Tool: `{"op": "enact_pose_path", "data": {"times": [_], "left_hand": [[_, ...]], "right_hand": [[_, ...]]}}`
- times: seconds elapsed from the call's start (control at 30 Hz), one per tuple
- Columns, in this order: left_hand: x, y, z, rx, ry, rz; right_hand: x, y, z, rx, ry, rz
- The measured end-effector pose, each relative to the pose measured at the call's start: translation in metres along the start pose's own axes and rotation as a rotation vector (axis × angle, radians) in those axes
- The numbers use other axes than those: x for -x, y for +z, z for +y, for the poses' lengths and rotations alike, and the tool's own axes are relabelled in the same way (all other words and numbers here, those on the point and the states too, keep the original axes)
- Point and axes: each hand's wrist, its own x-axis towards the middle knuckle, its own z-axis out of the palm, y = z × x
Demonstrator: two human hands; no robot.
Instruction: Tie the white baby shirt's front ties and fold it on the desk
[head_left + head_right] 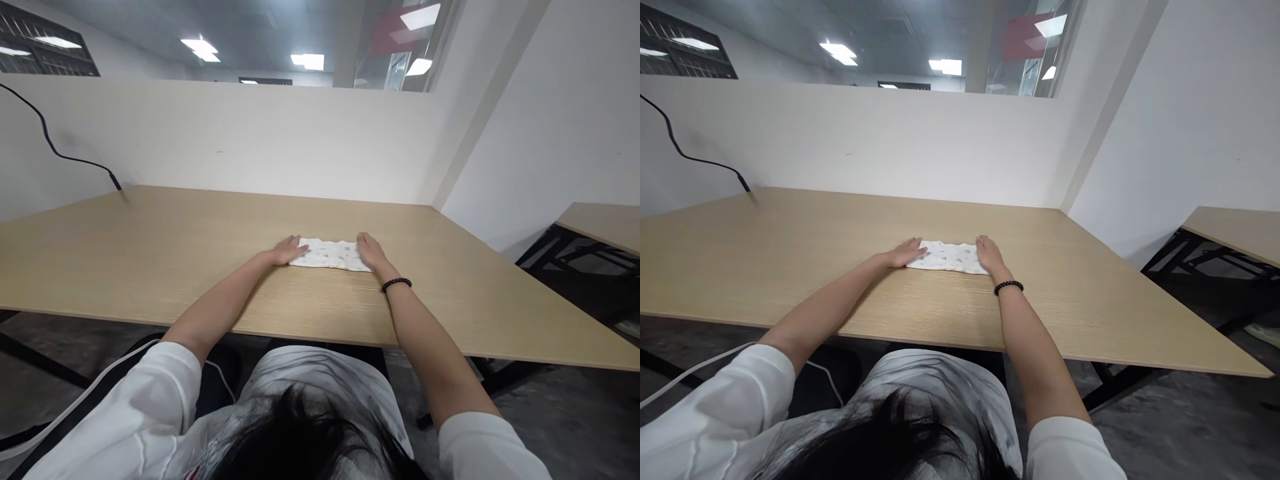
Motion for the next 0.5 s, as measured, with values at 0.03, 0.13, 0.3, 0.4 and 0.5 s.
{"op": "enact_pose_path", "data": {"times": [0.03, 0.13, 0.3, 0.4, 0.5], "left_hand": [[-0.002, -0.003, -0.006, 0.027, -0.025, 0.055], [-0.006, -0.01, -0.02, 0.089, -0.078, 0.166], [-0.008, -0.014, -0.027, 0.141, -0.084, 0.176], [-0.007, -0.013, -0.024, 0.176, -0.1, 0.177], [-0.005, -0.011, -0.022, 0.206, -0.107, 0.164]], "right_hand": [[-0.002, -0.003, 0.003, 0.001, 0.073, 0.046], [-0.004, -0.009, 0.014, 0.032, 0.21, 0.087], [-0.006, -0.012, 0.025, 0.009, 0.261, 0.049], [-0.008, -0.011, 0.026, -0.013, 0.273, 0.039], [-0.009, -0.01, 0.026, -0.035, 0.272, 0.026]]}}
